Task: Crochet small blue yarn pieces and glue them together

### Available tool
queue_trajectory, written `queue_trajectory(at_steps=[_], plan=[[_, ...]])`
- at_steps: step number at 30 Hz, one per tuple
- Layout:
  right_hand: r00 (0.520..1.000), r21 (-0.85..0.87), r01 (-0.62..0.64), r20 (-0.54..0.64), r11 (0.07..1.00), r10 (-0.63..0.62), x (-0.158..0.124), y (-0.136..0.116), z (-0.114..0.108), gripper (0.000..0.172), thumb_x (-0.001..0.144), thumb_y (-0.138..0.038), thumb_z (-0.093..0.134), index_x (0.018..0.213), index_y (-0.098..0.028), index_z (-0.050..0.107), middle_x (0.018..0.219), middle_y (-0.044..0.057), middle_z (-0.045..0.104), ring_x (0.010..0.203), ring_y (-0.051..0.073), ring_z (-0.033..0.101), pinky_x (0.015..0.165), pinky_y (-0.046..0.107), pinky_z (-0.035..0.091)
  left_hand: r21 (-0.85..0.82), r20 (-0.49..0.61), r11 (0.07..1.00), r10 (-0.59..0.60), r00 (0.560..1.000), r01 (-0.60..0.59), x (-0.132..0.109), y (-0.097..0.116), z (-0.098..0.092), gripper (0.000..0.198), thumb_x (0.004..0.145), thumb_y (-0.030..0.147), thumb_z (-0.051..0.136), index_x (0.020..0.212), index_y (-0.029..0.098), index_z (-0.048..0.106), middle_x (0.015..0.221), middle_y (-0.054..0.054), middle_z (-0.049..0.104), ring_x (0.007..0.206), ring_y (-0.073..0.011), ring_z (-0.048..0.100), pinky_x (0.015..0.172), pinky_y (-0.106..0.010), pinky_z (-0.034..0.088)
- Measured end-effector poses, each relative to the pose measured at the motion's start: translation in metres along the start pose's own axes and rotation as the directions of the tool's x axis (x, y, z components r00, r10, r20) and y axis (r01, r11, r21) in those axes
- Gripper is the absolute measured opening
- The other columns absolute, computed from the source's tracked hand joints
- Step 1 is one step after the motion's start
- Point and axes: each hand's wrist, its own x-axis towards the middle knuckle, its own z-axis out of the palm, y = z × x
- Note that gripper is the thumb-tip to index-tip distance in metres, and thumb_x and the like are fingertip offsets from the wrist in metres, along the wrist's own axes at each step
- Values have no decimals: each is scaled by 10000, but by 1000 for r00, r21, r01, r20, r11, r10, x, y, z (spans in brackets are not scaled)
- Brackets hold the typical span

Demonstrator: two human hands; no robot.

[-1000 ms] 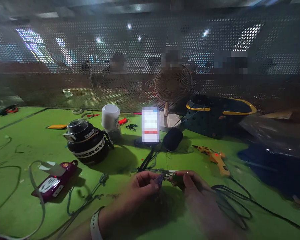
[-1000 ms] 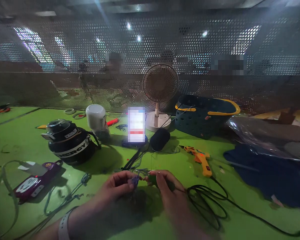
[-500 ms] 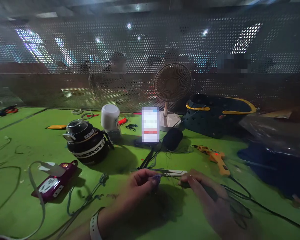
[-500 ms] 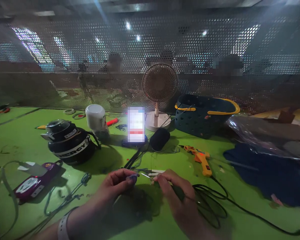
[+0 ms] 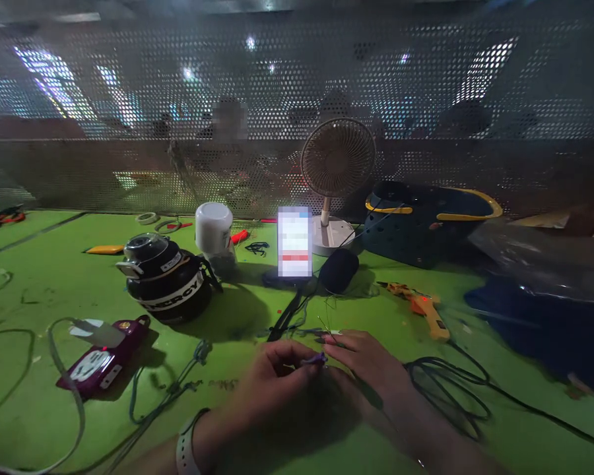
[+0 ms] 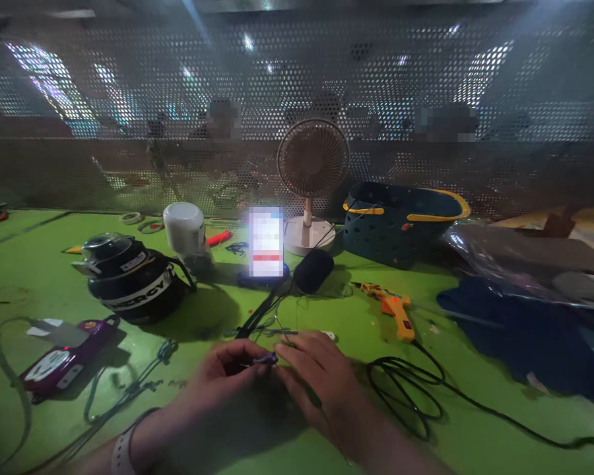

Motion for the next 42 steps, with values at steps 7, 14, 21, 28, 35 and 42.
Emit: queue_trajectory(at_steps=[7,14,21,28,35,42], plan=[[988,-98,154,7,983,-154,6,2,-2,226,905,-88,526,1094,-147,634,1005,100,714,970,208,648,923,411,523,-51,-9,997,-57,998,57,0,-4,0,176,662,304,838,754,176,759,727,-10,758,641,-102,639,634,-206,474],[970,-405,234,38,884,-239,12,-8,-9,117,845,-89,570,912,-100,664,886,140,736,803,247,679,951,592,440,88,-35,995,-46,998,49,0,-1,0,252,667,376,815,691,143,721,658,-26,714,596,-117,589,560,-230,449],[995,-223,91,-25,971,-99,16,-8,-16,214,813,-138,573,1022,-146,619,952,110,728,836,242,673,886,537,490,25,-31,999,-45,999,46,1,-5,-3,202,683,325,818,708,150,719,671,-11,716,608,-103,598,590,-217,451],[998,-144,60,-10,988,-62,10,-8,-12,278,727,-144,611,1004,-168,604,985,108,700,902,256,646,924,534,455,-134,-23,990,-45,999,42,-1,-8,1,170,692,271,822,709,155,699,647,-1,712,589,-106,613,590,-222,465],[997,-140,71,-35,988,-76,13,-9,-4,148,770,-116,575,892,-182,626,833,58,697,757,205,641,949,558,443,-1,-20,996,-84,996,84,-3,-2,5,224,659,336,834,677,146,718,667,-14,715,616,-105,594,600,-213,447],[987,-358,161,40,920,-157,17,-10,-18,107,799,-95,558,808,-152,649,804,87,714,717,218,649,994,656,355,26,-34,995,-96,995,97,-2,-8,1,251,645,348,835,660,141,693,627,-7,681,586,-108,565,567,-226,435]])
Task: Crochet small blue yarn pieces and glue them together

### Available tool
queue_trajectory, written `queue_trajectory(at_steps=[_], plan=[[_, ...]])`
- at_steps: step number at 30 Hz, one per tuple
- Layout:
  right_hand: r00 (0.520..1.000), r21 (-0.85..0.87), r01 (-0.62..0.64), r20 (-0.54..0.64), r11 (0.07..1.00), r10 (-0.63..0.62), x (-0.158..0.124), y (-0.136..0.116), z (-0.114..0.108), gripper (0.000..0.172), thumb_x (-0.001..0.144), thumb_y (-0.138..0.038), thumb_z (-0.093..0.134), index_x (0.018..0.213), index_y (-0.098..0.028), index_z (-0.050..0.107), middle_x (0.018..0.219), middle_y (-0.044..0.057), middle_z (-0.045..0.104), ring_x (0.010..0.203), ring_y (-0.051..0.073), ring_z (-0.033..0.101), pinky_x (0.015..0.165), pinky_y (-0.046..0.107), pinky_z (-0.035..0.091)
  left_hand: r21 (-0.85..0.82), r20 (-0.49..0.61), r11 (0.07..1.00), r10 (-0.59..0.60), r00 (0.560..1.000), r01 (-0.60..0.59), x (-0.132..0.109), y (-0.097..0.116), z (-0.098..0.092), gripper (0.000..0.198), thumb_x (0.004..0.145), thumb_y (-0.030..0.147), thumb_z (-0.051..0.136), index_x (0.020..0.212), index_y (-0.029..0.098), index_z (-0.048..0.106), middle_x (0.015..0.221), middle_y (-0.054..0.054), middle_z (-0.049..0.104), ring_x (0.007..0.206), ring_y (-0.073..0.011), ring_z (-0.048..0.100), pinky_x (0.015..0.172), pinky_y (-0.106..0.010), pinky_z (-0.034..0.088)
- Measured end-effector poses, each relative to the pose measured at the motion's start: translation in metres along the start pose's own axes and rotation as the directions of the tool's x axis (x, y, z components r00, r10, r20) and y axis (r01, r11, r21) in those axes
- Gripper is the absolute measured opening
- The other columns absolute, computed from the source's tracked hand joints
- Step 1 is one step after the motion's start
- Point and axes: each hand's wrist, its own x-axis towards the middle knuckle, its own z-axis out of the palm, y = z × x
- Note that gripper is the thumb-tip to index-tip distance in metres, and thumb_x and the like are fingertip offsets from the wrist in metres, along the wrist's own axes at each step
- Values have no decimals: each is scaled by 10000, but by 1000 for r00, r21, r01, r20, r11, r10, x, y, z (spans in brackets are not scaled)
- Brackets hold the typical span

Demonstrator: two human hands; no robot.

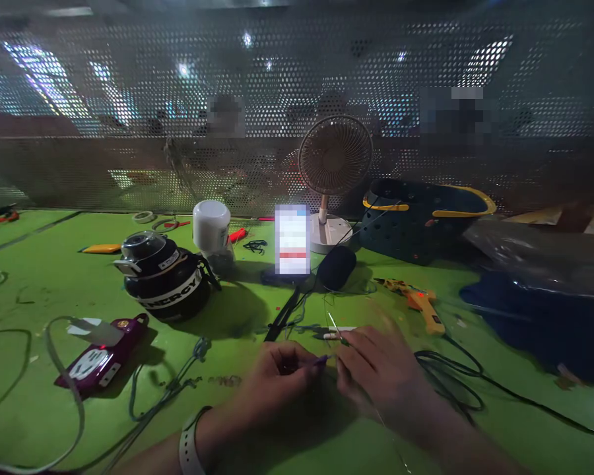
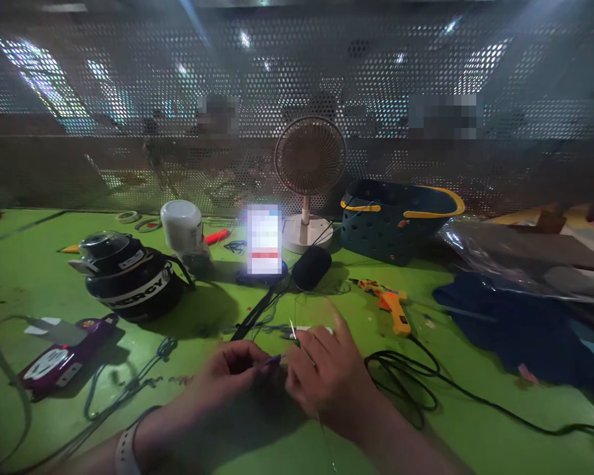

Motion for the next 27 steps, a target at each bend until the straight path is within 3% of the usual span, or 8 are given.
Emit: queue_trajectory(at_steps=[6,10,12,15,20,24,27], plan=[[992,180,-115,-21,977,121,-2,2,-1,171,747,-197,618,916,-174,630,859,78,705,756,233,646,999,659,352,-59,-2,998,33,999,-33,-1,8,3,218,682,316,817,672,149,677,637,6,689,597,-101,582,597,-223,440],[990,313,-141,32,939,138,-5,-1,12,110,835,-162,588,926,-218,612,856,29,709,779,191,651,968,538,443,-3,-9,999,46,999,-46,-1,10,2,213,665,320,827,683,152,698,690,-19,726,651,-121,613,657,-245,460],[993,348,-112,-1,931,120,-5,-1,15,122,873,-132,543,923,-218,614,853,27,708,785,177,649,937,487,477,-3,0,999,36,999,-36,-1,9,1,200,664,308,829,694,157,701,709,-20,731,659,-121,614,655,-244,461],[998,311,-56,-6,949,61,-3,2,10,123,853,-114,543,896,-192,627,827,43,693,772,179,637,930,476,485,1,34,1000,18,999,-18,-1,7,1,219,669,328,822,680,151,693,667,-19,716,607,-118,599,598,-237,452],[978,104,56,195,993,-76,1,11,-7,146,775,-94,541,712,-203,615,666,-1,598,637,165,550,1021,578,365,85,-13,996,13,1000,-12,-1,9,3,225,701,325,793,665,135,677,610,-10,668,561,-107,554,535,-221,420],[985,141,-41,171,989,16,-3,15,-9,62,717,-153,598,742,-201,628,709,4,617,653,169,561,1061,577,310,74,-12,997,35,999,-34,-1,11,2,171,726,286,773,689,144,685,647,-9,688,589,-109,575,571,-226,432],[982,254,-145,152,956,108,-6,11,-3,195,725,-296,687,875,-184,634,835,49,673,764,209,617,1018,541,381,51,4,997,58,998,-58,-2,13,3,168,713,288,782,692,154,683,668,-12,707,611,-122,600,604,-243,453]])
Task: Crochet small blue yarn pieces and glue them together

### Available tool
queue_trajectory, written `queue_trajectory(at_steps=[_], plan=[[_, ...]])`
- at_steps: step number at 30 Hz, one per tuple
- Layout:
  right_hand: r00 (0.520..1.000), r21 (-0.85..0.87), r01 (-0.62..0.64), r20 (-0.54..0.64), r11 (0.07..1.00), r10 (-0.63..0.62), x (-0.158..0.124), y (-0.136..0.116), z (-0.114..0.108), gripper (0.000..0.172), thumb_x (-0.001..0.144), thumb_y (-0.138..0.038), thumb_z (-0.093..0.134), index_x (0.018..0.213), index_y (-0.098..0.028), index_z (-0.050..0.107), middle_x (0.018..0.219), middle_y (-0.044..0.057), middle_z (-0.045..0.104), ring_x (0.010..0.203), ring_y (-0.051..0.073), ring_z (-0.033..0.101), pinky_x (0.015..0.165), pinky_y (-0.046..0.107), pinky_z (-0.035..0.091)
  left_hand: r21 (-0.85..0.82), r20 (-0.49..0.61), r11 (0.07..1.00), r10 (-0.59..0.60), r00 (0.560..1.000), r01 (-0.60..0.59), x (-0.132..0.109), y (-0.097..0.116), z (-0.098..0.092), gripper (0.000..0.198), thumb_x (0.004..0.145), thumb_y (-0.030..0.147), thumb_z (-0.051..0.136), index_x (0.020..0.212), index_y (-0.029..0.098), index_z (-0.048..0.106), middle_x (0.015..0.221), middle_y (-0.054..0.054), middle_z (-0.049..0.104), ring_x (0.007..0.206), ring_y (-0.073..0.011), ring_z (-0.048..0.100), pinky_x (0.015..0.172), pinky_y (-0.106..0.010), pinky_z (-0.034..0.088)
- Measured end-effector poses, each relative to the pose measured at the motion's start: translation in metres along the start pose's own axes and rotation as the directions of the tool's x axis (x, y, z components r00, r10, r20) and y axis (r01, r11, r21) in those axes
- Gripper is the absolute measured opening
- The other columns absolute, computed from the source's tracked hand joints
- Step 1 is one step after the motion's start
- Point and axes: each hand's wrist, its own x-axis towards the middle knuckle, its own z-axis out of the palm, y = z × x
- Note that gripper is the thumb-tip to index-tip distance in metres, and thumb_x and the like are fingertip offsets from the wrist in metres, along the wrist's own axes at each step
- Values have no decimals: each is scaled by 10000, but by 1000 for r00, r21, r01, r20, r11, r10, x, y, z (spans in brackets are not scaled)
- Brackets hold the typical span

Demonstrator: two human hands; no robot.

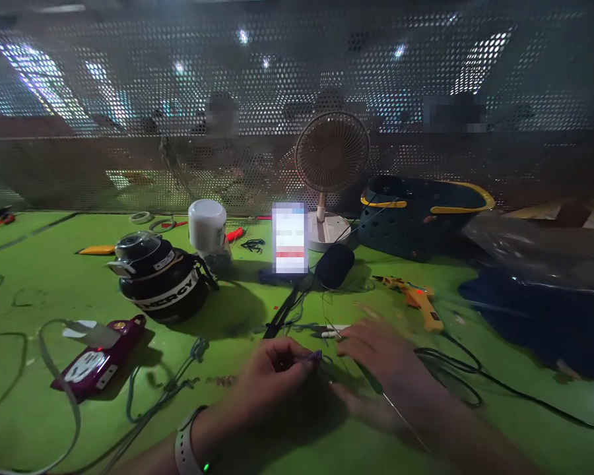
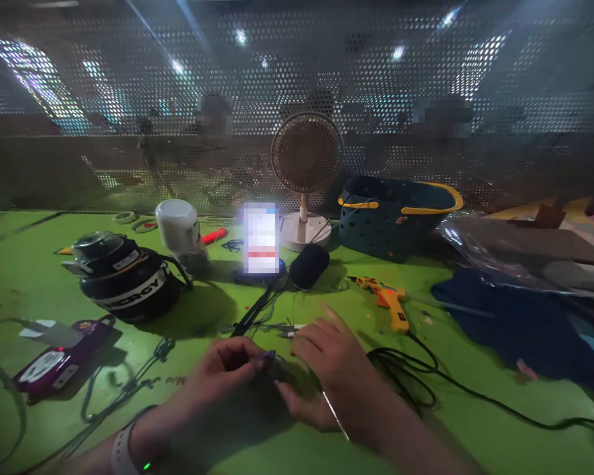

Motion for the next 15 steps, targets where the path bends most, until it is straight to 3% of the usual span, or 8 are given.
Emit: queue_trajectory(at_steps=[2,4,6,10,15], plan=[[998,47,-59,24,997,58,0,-2,6,245,778,-350,692,944,-180,633,901,72,696,840,231,639,972,512,431,20,8,1000,11,1000,-11,0,3,1,178,696,292,795,682,155,682,652,-6,703,606,-123,600,610,-245,457],[997,99,-62,55,993,57,2,-3,8,125,874,-300,612,937,-197,646,886,58,714,853,214,655,905,450,484,56,5,998,20,1000,-20,0,6,0,191,677,299,809,671,151,688,628,-1,691,590,-117,590,605,-238,451],[998,139,-43,60,989,35,4,-2,8,133,927,-228,533,891,-218,661,855,35,727,826,188,666,870,409,501,78,-24,997,30,999,-28,1,8,0,207,673,318,811,667,148,693,608,3,677,571,-113,577,589,-234,440],[996,110,-66,-48,992,71,5,0,5,130,929,-209,545,900,-223,671,898,29,742,809,176,683,922,437,472,44,-62,999,31,998,-28,4,6,-2,232,669,347,814,682,145,701,617,-3,679,567,-114,568,568,-233,421],[995,40,3,-99,999,1,1,0,17,121,908,-184,572,968,-223,669,929,28,744,822,180,685,952,463,460,-50,15,999,-18,1000,19,4,0,-3,192,688,314,815,784,164,746,751,-28,736,687,-134,626,691,-256,463]])
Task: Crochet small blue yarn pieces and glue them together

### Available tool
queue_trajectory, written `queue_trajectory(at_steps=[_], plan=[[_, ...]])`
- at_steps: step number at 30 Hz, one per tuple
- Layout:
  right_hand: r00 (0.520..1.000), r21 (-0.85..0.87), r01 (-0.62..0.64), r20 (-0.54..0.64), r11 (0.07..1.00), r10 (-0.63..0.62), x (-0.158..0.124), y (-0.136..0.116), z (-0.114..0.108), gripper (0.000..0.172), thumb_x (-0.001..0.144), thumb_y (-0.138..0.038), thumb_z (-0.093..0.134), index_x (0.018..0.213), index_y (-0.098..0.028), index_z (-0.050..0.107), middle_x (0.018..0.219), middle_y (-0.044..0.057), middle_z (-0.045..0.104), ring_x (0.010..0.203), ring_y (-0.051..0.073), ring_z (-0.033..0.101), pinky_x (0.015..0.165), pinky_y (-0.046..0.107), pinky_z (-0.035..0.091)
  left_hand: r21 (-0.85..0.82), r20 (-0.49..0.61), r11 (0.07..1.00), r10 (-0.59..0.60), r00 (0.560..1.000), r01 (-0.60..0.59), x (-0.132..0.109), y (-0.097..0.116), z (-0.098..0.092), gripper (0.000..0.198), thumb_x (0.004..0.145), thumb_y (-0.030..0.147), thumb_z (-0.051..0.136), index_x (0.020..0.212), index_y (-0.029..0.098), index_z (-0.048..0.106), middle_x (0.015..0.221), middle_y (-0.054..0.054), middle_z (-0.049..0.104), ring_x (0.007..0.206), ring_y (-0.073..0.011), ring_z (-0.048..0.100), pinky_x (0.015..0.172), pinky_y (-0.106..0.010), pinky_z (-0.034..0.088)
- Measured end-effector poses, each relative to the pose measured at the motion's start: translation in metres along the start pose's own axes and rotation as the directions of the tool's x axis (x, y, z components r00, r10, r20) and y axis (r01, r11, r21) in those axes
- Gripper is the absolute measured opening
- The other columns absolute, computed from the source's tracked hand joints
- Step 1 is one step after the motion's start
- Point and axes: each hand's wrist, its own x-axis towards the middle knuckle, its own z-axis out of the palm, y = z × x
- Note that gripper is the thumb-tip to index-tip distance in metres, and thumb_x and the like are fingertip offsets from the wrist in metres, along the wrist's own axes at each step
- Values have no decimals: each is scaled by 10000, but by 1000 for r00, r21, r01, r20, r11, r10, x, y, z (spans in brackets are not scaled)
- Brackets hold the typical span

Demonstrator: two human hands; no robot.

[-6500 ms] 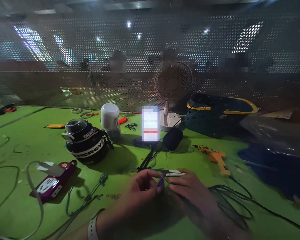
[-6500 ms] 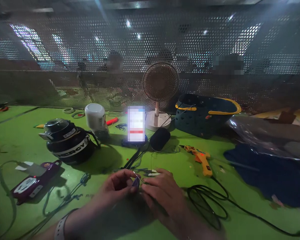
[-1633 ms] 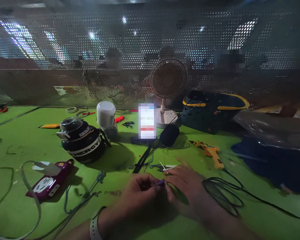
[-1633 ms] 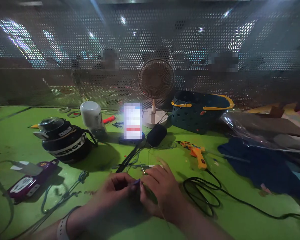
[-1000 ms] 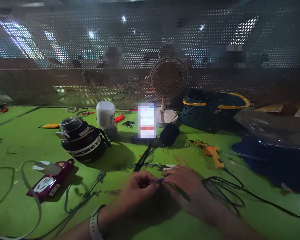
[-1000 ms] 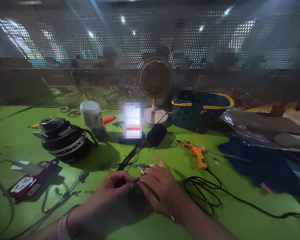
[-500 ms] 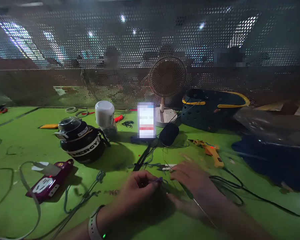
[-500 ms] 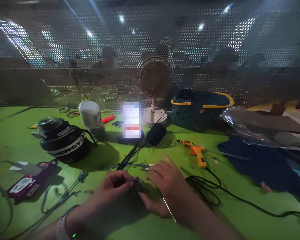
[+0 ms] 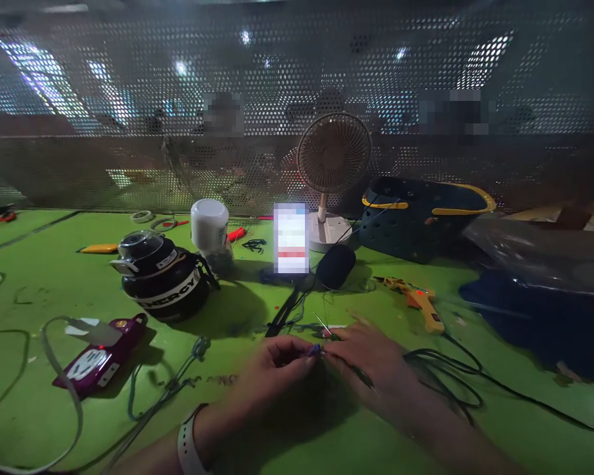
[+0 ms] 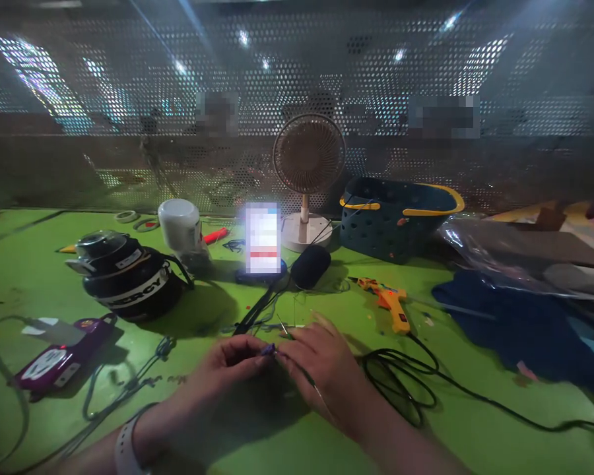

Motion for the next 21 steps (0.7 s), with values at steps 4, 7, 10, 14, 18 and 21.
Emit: queue_trajectory(at_steps=[4,7,10,14,18,21], plan=[[999,-14,-26,-44,1000,26,-1,-1,3,118,895,-170,578,946,-223,670,911,30,746,821,181,689,955,460,467,-12,44,999,-34,998,34,0,-2,-1,191,743,316,774,835,150,759,797,-55,742,707,-145,626,712,-276,463],[994,-12,-48,-104,999,47,2,-1,-2,116,891,-171,571,916,-226,670,851,28,750,777,180,699,904,430,508,31,30,999,13,999,-13,0,1,-1,334,760,336,761,1043,165,716,780,-39,730,679,-135,606,657,-257,445],[990,-8,-62,-125,998,61,3,-2,-4,100,887,-188,577,897,-226,669,823,25,748,724,178,698,868,421,528,52,36,995,82,996,-84,1,5,-1,387,773,343,752,1124,205,663,718,2,709,635,-115,594,606,-228,427],[991,19,-81,-109,996,83,2,-3,-2,109,893,-179,564,890,-225,663,834,27,745,735,181,695,865,421,523,30,28,993,116,993,-117,1,4,-2,200,762,311,765,935,214,734,771,3,743,678,-102,631,634,-208,457],[980,41,-141,-138,989,145,3,-2,-7,50,866,-236,627,900,-221,660,820,36,735,747,207,689,785,402,545,-26,2,998,64,998,-64,1,2,-2,221,688,260,823,897,211,770,885,-31,782,773,-130,677,753,-250,514],[946,104,-201,-239,974,220,-1,2,-17,85,877,-229,604,936,-232,665,866,45,734,845,229,692,792,390,554,-66,-15,998,19,1000,-20,0,1,-2,244,672,232,835,907,207,772,860,-34,787,760,-128,687,753,-249,525]])
